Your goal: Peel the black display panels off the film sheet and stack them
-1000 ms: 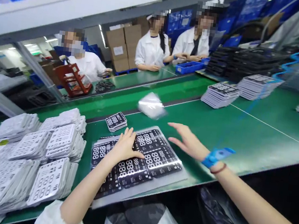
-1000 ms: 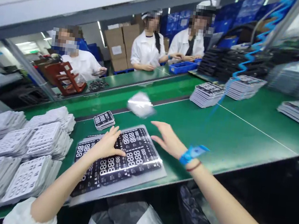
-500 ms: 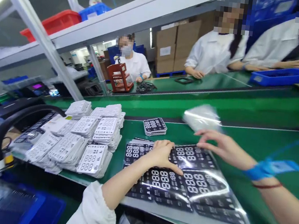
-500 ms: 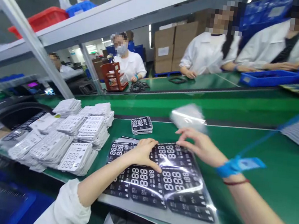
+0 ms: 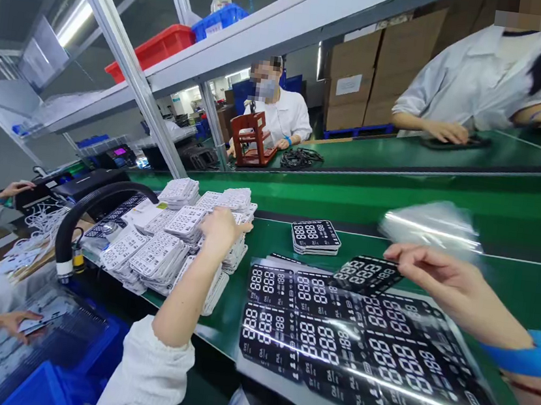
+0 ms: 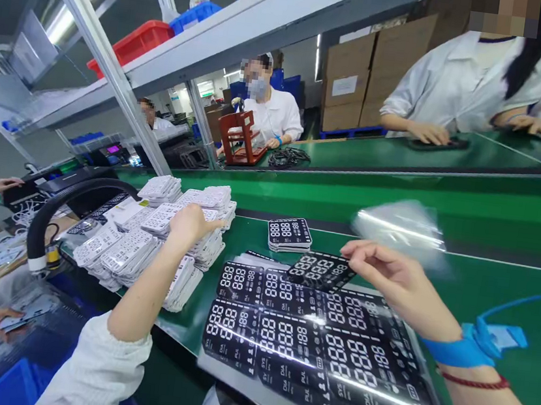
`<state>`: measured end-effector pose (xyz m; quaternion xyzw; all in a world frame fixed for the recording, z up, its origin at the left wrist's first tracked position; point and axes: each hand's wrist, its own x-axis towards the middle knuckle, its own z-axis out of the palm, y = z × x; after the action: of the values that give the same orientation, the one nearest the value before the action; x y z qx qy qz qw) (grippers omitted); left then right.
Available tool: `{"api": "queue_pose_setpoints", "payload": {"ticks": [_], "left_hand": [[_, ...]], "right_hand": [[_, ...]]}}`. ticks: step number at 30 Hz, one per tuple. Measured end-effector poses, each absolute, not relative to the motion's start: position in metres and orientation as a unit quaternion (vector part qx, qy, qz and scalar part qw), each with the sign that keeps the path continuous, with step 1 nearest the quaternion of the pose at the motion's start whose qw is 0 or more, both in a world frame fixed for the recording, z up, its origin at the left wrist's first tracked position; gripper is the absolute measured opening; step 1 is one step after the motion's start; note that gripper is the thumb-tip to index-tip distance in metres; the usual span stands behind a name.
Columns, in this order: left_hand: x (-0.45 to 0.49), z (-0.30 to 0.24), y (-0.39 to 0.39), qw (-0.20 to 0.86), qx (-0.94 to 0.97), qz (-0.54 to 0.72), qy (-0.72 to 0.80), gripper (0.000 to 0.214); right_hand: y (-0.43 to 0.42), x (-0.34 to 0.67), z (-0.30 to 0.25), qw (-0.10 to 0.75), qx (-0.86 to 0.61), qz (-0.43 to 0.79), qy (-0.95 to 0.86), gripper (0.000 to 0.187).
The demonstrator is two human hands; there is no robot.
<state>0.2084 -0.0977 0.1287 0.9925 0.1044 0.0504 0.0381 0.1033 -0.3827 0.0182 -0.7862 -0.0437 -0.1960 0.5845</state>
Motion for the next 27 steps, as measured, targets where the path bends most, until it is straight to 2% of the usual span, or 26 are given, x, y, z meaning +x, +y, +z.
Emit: {"api": "queue_pose_setpoints", "payload": {"ticks": [3, 6, 8, 10, 14, 17, 19, 22, 24, 27], "left_hand": [[0.214, 0.124, -0.088, 0.056, 0.992, 0.038, 0.108, 0.073], [0.198, 0.120, -0.098, 0.097, 0.980, 0.159, 0.067, 0.091], [0.184, 0.118, -0.113, 0.192, 0.949, 0.250, -0.020, 0.103], [0.175, 0.113, -0.130, 0.345, 0.894, 0.256, -0.127, 0.107], [0.177, 0.088, -0.168, 0.656, 0.721, 0.051, -0.220, 0.082], [0.183, 0.062, -0.192, 0.793, 0.567, -0.153, -0.161, 0.062], [0.183, 0.048, -0.202, 0.827, 0.495, -0.248, -0.098, 0.052], [0.178, 0.034, -0.206, 0.806, 0.450, -0.376, -0.079, 0.039], [0.174, 0.031, -0.205, 0.779, 0.420, -0.448, -0.127, 0.048], [0.170, 0.030, -0.201, 0.768, 0.354, -0.490, -0.210, 0.079]], "right_hand": [[-0.383, 0.100, 0.018, 0.592, -0.782, -0.190, -0.046, 0.045], [-0.381, 0.100, 0.016, 0.618, -0.759, -0.202, -0.031, 0.045], [-0.378, 0.102, 0.013, 0.668, -0.714, -0.210, -0.006, 0.044], [-0.374, 0.104, 0.011, 0.728, -0.652, -0.209, 0.020, 0.043], [-0.370, 0.108, 0.010, 0.808, -0.555, -0.191, 0.046, 0.043], [-0.370, 0.108, 0.012, 0.842, -0.501, -0.190, 0.058, 0.043], [-0.370, 0.107, 0.015, 0.854, -0.479, -0.193, 0.058, 0.043], [-0.367, 0.105, 0.018, 0.857, -0.474, -0.196, 0.054, 0.043], [-0.365, 0.104, 0.020, 0.850, -0.486, -0.198, 0.052, 0.042], [-0.361, 0.102, 0.019, 0.816, -0.530, -0.225, 0.051, 0.041]]}}
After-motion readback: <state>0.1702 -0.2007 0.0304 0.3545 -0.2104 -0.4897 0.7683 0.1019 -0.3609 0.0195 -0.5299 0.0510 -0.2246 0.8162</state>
